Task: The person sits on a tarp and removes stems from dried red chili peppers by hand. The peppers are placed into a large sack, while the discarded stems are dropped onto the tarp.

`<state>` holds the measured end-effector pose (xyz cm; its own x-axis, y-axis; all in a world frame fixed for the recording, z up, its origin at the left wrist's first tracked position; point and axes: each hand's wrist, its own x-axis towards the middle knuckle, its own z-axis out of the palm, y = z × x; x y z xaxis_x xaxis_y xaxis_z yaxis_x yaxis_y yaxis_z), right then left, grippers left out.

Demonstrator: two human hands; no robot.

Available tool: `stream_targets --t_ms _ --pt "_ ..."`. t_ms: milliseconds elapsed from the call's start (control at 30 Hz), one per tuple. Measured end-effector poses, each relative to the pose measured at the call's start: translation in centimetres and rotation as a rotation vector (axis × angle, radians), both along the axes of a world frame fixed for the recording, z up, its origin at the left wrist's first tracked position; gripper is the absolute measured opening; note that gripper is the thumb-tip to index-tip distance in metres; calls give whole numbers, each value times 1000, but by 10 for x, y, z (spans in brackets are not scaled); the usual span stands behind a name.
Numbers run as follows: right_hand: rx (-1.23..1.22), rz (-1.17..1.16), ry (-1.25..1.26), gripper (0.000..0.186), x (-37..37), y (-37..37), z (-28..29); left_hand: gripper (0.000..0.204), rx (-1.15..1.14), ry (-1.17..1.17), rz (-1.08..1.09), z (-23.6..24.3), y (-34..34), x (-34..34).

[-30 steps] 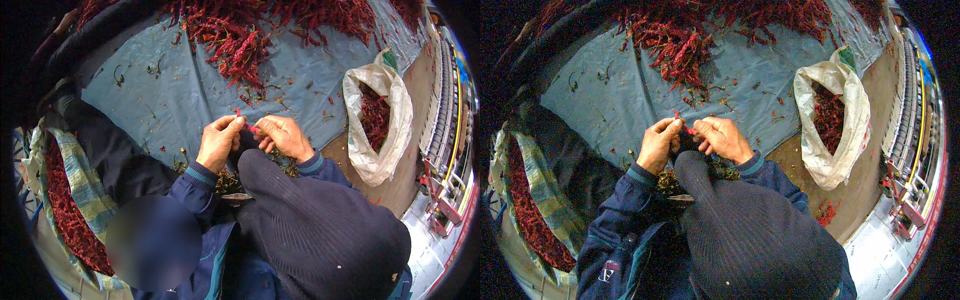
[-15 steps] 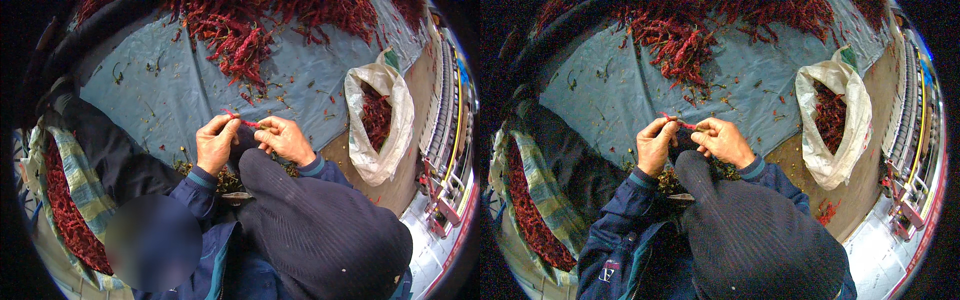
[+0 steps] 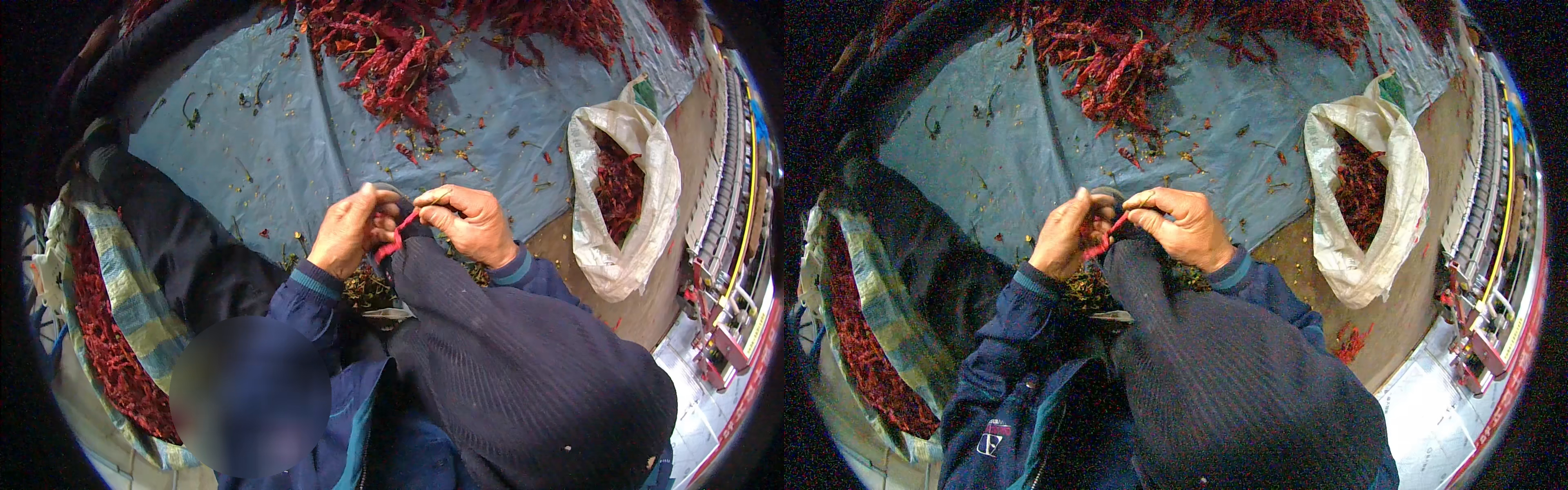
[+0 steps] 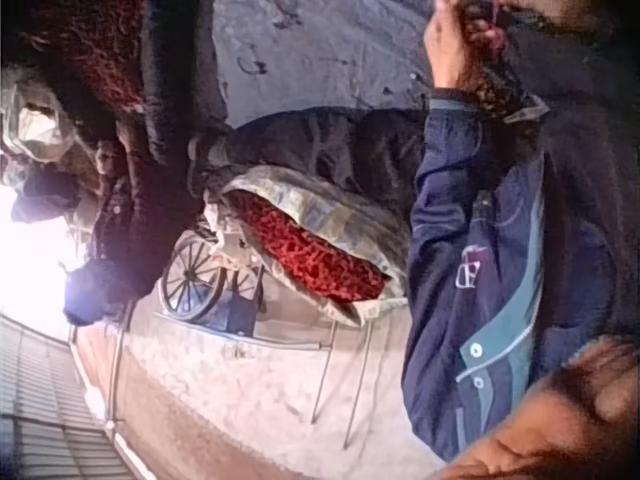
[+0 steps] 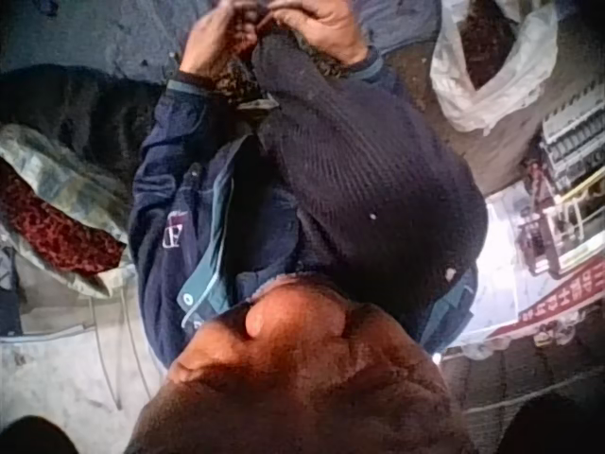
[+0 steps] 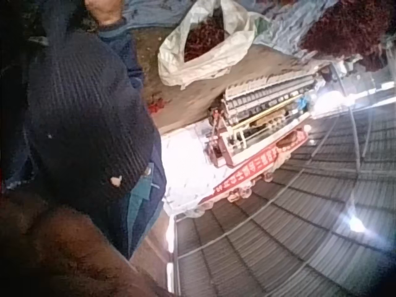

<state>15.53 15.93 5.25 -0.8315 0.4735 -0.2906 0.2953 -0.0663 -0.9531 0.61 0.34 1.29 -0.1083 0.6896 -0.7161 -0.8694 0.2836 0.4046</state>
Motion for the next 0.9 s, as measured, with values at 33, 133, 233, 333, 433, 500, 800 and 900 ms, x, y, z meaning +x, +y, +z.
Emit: stream_targets --t_ms 33,133,233,333,433,500,800,900 --pt "91 36 33 13 -2 0 0 51 31 -17 -112 2 1 -1" --pt "269 107 138 10 -9 1 3 30 24 59 -249 14 3 -4" --pt "224 128 75 10 -7 4 2 25 23 95 -245 22 4 -7" --pt "65 149 53 9 -3 0 -1 23 90 173 -293 15 -1 -6" --pt "-515 -25 -9 11 2 -10 -3 22 176 163 -281 13 -2 -4" --pt "-697 -121 77 16 4 -12 -9 21 241 68 -229 15 -1 -4" --pt "426 242 -448 27 28 26 -29 29 101 -228 168 1 -9 1" --pt "634 123 -251 21 3 31 -40 26 95 -234 167 -1 -9 -4"
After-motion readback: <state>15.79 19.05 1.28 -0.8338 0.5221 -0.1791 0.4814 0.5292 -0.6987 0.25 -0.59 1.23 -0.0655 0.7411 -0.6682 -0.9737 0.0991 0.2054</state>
